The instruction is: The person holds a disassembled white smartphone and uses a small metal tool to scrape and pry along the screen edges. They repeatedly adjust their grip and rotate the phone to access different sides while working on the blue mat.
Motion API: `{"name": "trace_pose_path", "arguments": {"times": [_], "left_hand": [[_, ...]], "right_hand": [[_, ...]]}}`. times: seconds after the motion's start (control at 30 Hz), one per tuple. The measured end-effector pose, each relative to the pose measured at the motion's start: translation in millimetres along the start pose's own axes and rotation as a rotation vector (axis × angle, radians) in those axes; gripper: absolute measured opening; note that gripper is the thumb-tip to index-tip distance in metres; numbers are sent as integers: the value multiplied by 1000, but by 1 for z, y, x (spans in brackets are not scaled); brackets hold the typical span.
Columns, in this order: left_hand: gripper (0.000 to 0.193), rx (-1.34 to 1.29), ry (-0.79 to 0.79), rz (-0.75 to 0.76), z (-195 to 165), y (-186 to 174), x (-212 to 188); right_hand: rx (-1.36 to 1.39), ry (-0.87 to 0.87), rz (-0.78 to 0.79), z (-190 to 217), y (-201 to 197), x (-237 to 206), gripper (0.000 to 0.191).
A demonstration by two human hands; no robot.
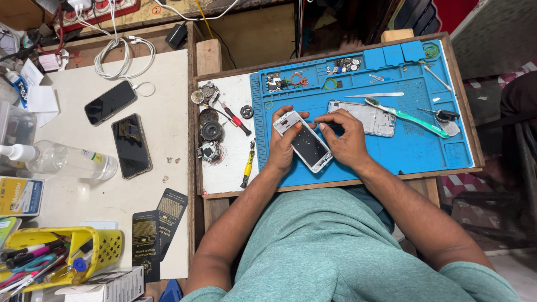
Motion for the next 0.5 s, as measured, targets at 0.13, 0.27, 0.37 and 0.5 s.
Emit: {"name": "trace_pose_path", "arguments": {"times": [0.13,0.27,0.37,0.5], "left_hand": [[47,-1,21,-48,0,-4,1],[48,78,89,-74,-2,-5,-2],[54,133,173,-49,-5,-2,-3],[66,232,266,-19,-8,1,-6]], "right_hand": [[-14,11,5,0,1,0,14],[-11,14,3,1,0,-1,15],[19,23,-10,1,0,0,13],[43,41,-19,0,-1,-1,11]]}}
Point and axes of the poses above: each hand's wrist, its own x-axis towards the middle knuckle, its own y-axis out of the palm, z = x × y, the point moved 4 cm from there along x, towards the middle knuckle, and after that the axes turned 9 degrees about -z, right-handed, at the moved point
